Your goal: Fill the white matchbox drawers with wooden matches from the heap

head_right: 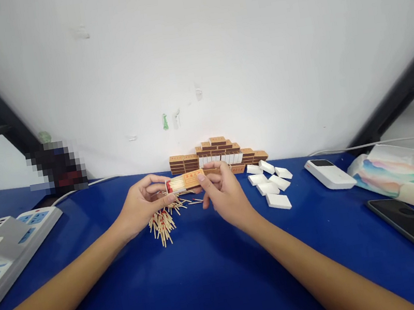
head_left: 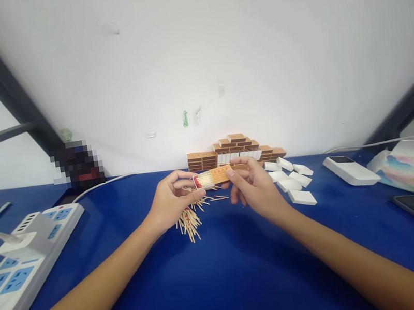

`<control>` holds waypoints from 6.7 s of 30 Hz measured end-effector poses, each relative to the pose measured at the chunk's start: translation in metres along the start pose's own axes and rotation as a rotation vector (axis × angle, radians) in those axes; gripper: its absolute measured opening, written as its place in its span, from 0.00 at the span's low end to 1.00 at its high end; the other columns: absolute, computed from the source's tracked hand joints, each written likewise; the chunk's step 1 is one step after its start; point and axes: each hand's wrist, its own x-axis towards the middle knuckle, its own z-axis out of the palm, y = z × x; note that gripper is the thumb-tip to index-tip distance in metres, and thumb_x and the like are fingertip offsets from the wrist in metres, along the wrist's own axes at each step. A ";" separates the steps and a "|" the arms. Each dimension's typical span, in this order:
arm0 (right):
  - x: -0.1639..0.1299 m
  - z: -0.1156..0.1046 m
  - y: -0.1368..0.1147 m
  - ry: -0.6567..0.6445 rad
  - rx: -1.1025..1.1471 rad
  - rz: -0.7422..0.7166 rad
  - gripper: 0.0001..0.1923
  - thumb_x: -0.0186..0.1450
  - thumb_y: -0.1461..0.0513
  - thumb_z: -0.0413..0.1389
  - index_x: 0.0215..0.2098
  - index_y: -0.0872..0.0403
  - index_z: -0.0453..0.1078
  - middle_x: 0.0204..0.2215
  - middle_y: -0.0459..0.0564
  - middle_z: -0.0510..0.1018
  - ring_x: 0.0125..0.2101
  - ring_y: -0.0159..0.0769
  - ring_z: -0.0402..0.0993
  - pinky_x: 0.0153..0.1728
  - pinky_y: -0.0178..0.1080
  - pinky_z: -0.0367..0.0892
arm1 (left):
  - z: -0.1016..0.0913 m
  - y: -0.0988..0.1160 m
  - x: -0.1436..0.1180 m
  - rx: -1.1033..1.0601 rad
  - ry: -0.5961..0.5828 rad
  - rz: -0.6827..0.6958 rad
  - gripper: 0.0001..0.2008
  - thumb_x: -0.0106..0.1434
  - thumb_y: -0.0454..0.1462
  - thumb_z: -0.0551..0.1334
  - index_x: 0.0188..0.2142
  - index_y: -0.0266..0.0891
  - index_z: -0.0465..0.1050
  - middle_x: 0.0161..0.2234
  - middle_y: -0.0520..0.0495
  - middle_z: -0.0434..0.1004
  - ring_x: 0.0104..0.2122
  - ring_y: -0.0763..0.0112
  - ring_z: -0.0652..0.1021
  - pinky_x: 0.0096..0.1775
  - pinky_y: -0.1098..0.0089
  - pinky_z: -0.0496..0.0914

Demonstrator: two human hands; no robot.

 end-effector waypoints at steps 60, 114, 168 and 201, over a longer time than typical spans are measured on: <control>0.008 -0.014 0.009 -0.052 -0.784 -0.200 0.20 0.77 0.50 0.46 0.57 0.53 0.67 0.35 0.52 0.82 0.36 0.45 0.78 0.38 0.43 0.64 | -0.031 0.004 0.116 1.035 -0.034 0.466 0.09 0.67 0.42 0.65 0.38 0.40 0.81 0.39 0.40 0.80 0.41 0.55 0.75 0.50 0.57 0.65; 0.018 -0.122 -0.036 -0.421 -1.298 0.773 0.21 0.60 0.46 0.63 0.24 0.53 0.68 0.24 0.55 0.79 0.20 0.41 0.75 0.24 0.43 0.69 | -0.033 -0.003 0.002 1.282 -0.118 0.795 0.12 0.75 0.40 0.57 0.43 0.38 0.78 0.31 0.46 0.81 0.33 0.63 0.78 0.37 0.62 0.70; 0.003 -0.015 0.004 -0.296 -1.178 -0.546 0.13 0.78 0.60 0.42 0.43 0.53 0.67 0.41 0.56 0.74 0.38 0.42 0.71 0.34 0.41 0.65 | -0.007 -0.006 -0.006 0.829 -0.167 0.514 0.21 0.66 0.44 0.70 0.58 0.48 0.77 0.41 0.46 0.82 0.39 0.59 0.73 0.43 0.58 0.71; -0.010 -0.003 -0.011 -0.341 -1.154 -0.693 0.12 0.79 0.61 0.43 0.45 0.55 0.67 0.44 0.58 0.76 0.42 0.42 0.75 0.33 0.41 0.72 | 0.003 0.015 -0.011 0.276 -0.207 -0.195 0.26 0.70 0.54 0.60 0.26 0.36 0.74 0.20 0.49 0.76 0.13 0.80 0.63 0.19 0.74 0.58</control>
